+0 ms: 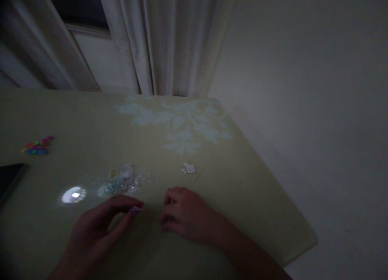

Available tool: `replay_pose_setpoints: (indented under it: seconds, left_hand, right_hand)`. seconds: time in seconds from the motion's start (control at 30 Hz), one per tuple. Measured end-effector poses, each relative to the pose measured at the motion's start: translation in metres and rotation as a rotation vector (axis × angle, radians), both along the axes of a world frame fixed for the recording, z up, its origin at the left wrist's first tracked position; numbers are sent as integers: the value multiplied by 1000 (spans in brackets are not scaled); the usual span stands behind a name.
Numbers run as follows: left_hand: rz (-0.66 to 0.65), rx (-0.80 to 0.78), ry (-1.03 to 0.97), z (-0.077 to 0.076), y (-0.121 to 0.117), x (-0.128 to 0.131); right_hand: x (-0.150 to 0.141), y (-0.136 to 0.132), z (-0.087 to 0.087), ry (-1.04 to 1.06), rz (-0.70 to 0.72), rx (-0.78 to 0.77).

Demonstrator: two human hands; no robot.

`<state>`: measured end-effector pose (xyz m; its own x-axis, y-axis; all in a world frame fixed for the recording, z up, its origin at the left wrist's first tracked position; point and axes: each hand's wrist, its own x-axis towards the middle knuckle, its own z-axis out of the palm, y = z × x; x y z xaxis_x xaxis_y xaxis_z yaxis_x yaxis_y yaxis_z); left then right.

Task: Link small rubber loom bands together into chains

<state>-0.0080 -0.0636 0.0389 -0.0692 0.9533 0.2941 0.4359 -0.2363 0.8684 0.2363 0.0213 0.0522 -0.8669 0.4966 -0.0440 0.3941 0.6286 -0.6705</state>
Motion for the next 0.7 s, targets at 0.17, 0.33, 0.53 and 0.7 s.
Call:
replay_pose_setpoints:
  seconds: [0.17, 0.33, 0.53, 0.7]
  left_hand:
    - [-57, 70, 27, -4, 2, -5]
    - [-140, 125, 48, -10, 3, -10]
    - [-260, 163, 40, -10, 0, -5]
    - [-203, 171, -7, -7, -4, 3]
  right_hand:
    - [-4, -8, 1, -84, 70, 175]
    - [-9, -12, 3, -5, -10, 115]
    - [-18, -22, 5, 396, -233, -347]
    - [-25, -28, 1, 476, -281, -507]
